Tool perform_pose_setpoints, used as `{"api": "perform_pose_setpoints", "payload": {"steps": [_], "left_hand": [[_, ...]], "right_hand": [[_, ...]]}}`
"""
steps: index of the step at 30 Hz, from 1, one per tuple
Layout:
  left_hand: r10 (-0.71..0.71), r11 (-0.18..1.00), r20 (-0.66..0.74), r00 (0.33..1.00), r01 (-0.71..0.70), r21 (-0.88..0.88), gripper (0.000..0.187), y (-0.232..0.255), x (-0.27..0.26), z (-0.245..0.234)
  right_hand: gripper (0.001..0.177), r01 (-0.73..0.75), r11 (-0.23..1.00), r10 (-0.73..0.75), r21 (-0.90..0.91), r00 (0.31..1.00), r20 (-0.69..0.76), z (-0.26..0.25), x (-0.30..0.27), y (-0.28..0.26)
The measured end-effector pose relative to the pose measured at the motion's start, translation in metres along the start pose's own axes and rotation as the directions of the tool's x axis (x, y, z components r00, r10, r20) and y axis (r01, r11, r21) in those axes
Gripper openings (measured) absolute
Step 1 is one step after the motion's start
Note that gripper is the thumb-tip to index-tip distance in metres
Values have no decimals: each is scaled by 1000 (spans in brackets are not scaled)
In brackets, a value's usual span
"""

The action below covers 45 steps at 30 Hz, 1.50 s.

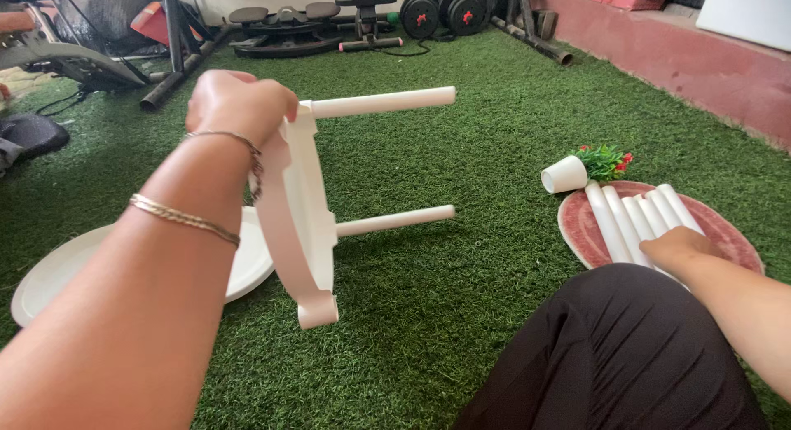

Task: The person disassembles a small white plastic stand by removing a potted plant and a mat, then detaching the top and bottom shelves and all connecting rods. The components are placed on the floor as they are removed.

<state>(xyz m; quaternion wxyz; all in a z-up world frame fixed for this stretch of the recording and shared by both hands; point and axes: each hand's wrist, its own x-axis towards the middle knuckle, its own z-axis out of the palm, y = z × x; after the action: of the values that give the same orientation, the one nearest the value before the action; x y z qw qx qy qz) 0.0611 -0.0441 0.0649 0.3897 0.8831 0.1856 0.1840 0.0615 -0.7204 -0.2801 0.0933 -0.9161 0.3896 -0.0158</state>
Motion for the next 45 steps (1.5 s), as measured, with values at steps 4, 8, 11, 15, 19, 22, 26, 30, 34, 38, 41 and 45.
{"api": "perform_pose_setpoints", "payload": {"steps": [4, 8, 11, 15, 19, 22, 26, 30, 34, 38, 41, 45], "left_hand": [[-22, 997, 61, 998, 17, 80, 35, -10, -2, 25], [18, 998, 112, 994, -24, 53, 31, -14, 1, 26], [112, 985, 150, 982, -130, 113, 40, -19, -1, 21], [60, 997, 411, 910, -74, 18, 58, -22, -11, 7], [130, 980, 699, 703, -197, 17, 76, -26, -32, -14], [38, 931, 737, 675, -292, 220, 109, -31, -49, -27], [157, 907, 771, 617, -400, 136, 127, -49, -61, -54], [118, 790, 738, 665, -513, 335, 122, -66, -73, -65], [355, 837, 647, 675, -537, 100, 77, -82, -81, -67], [284, 909, 516, 808, -399, 123, 44, -93, -78, -68], [368, 903, 604, 707, -426, -52, 48, -102, -78, -64], [505, 855, 403, 764, -506, -111, 45, -112, -79, -54]], "right_hand": [[70, 43, 999, -43, 3, 999, -31, -16, -29, -18], [64, 220, 974, -221, -49, 975, -25, -43, -67, -42], [66, 282, 948, -258, -149, 953, 158, -57, -89, -65], [70, 309, 920, -262, -239, 942, 211, -53, -94, -75], [67, 381, 884, -309, -270, 911, 275, -38, -68, -84], [62, 156, 986, -168, 66, 942, 289, -47, -55, -74], [31, -151, 909, -13, 389, 921, 389, -99, -78, -57], [45, -50, 900, -165, 433, 879, 447, -167, -123, -52], [57, -12, 749, -436, 662, 744, 507, -211, -164, -73], [59, 82, 647, -632, 758, 614, 473, -234, -201, -108], [58, 157, 613, -698, 774, 567, 438, -242, -232, -133], [57, 172, 633, -700, 755, 543, 463, -244, -269, -172]]}}
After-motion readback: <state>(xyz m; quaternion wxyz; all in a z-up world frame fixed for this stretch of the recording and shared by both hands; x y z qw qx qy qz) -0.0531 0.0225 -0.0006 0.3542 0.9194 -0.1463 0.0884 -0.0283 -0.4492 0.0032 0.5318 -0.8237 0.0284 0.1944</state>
